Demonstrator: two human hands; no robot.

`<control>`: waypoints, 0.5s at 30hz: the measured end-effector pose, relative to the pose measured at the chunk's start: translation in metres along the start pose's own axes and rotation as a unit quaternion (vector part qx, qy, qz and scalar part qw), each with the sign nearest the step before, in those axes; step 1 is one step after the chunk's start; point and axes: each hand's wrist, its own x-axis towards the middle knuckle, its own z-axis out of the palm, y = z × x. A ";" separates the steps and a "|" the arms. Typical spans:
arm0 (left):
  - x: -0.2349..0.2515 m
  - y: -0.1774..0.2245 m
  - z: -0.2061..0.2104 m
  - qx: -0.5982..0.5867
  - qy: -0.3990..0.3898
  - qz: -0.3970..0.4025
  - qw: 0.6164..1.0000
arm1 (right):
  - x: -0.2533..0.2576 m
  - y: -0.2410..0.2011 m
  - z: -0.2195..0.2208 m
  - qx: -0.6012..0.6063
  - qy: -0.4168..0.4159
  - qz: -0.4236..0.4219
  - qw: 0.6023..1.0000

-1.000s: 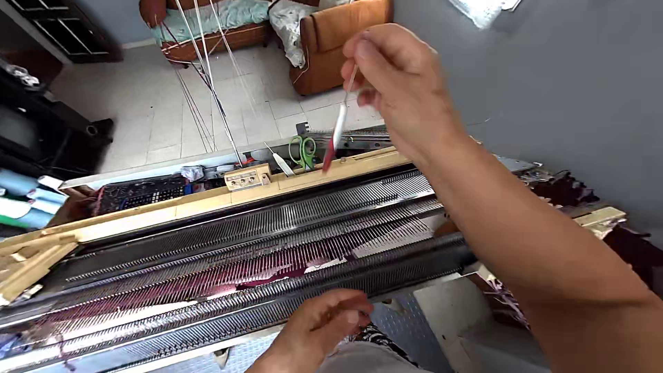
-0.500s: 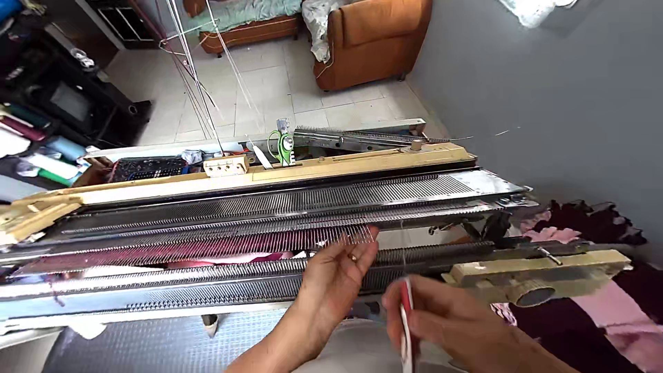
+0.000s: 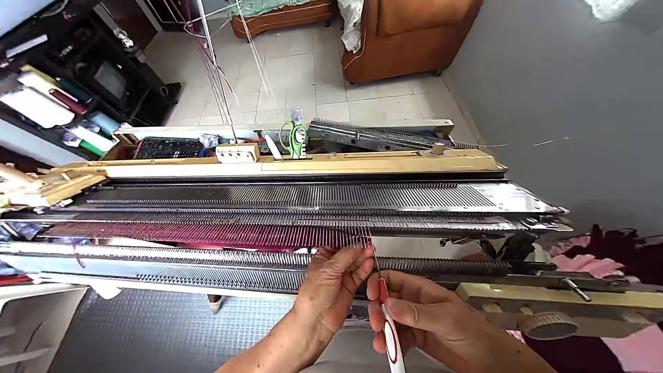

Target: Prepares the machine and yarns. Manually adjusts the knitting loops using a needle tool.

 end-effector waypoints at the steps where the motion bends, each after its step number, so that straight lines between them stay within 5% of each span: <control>1: 0.000 0.000 0.001 0.006 0.003 -0.002 1.000 | -0.003 0.000 0.002 0.006 -0.005 -0.001 1.000; 15: 0.001 -0.003 0.000 0.015 0.004 -0.007 1.000 | -0.006 0.000 0.000 0.025 -0.023 0.013 0.999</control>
